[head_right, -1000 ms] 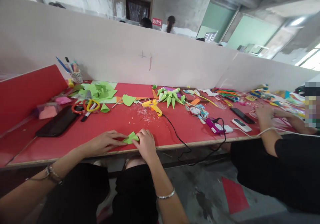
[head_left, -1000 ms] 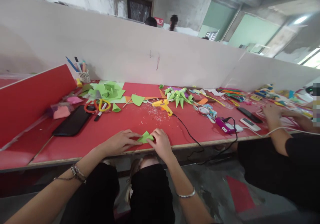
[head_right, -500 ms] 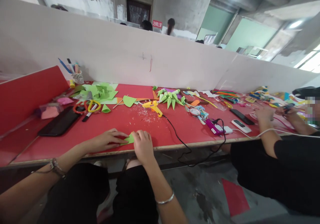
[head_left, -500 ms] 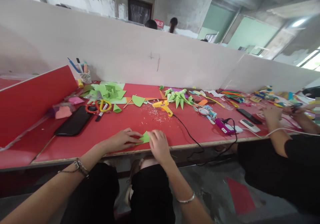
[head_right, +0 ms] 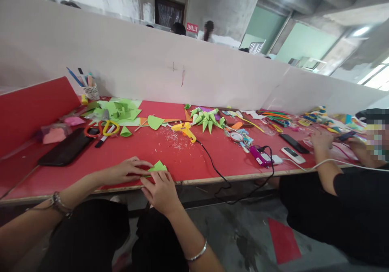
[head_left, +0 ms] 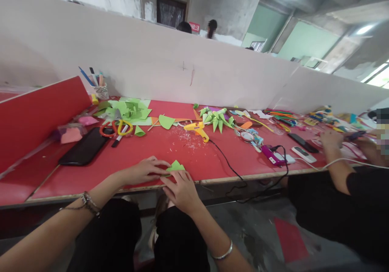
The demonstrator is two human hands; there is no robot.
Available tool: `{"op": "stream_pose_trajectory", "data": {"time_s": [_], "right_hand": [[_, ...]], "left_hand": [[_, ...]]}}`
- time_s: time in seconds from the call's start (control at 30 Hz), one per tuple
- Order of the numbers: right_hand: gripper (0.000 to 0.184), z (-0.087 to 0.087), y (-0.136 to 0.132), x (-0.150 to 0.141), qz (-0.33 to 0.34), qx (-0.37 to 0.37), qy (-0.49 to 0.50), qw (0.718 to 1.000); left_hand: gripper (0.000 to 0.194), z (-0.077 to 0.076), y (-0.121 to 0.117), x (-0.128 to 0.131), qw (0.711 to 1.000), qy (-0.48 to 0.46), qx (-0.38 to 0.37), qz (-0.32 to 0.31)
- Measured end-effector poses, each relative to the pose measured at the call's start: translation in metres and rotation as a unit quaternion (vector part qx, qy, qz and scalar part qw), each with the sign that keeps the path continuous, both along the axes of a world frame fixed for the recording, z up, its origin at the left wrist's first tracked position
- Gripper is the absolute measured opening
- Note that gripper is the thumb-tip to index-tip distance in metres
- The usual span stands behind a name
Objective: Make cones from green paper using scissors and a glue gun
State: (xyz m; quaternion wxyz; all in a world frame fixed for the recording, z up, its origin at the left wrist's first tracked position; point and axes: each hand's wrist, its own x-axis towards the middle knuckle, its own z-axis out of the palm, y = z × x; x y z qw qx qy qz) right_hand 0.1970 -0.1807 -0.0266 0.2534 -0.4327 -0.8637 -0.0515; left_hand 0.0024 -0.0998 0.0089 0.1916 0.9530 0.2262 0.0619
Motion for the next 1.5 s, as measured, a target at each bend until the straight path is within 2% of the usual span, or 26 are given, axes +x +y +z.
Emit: {"op": "stream_pose_trajectory", "data": {"time_s": [0.23,0.53,0.63,0.73,0.87,0.97,1.03,1.1,1.23,1.4,1.5], "right_hand": [[0.031,0.007,0.003,0.008,0.007,-0.034,0.024,0.999],[0.028,0.008,0.005,0.058,-0.067,-0.062,0.036,0.995],[0.03,0.008,0.004,0.069,-0.073,-0.06,0.026,0.995],[0.03,0.01,0.003,0.07,-0.066,-0.077,0.034,0.994],[0.028,0.018,0.008,0.062,-0.071,-0.119,0.095,0.986],[0.041,0.027,0.017,0.054,-0.041,-0.135,0.118,0.983],[0.048,0.033,0.024,0.049,0.011,-0.145,0.09,0.985],[0.047,0.039,0.031,0.044,0.054,-0.149,0.043,0.986],[0.041,0.048,0.044,0.037,0.075,-0.157,-0.018,0.985],[0.019,0.05,0.055,0.032,0.109,-0.186,-0.047,0.975],[0.008,0.054,0.06,0.032,0.119,-0.198,-0.039,0.972]], "left_hand": [[0.038,0.0,0.001,0.0,1.0,-0.001,-0.006,-0.002],[0.034,0.004,-0.002,0.0,1.0,0.002,-0.025,0.006],[0.034,0.003,-0.001,-0.001,0.999,-0.001,-0.03,0.01],[0.033,0.0,0.0,-0.003,0.999,-0.014,-0.036,0.014],[0.032,-0.001,0.001,-0.002,0.999,-0.011,-0.045,0.013],[0.036,0.001,0.0,-0.001,0.998,-0.014,-0.062,0.025],[0.038,0.003,-0.002,0.0,0.997,-0.02,-0.071,0.033],[0.037,0.005,-0.004,0.001,0.996,-0.025,-0.075,0.043],[0.032,0.009,-0.005,0.004,0.992,-0.045,-0.09,0.07],[0.029,0.009,-0.004,0.013,0.984,-0.093,-0.12,0.092],[0.031,0.01,-0.001,0.017,0.975,-0.113,-0.135,0.136]]}}
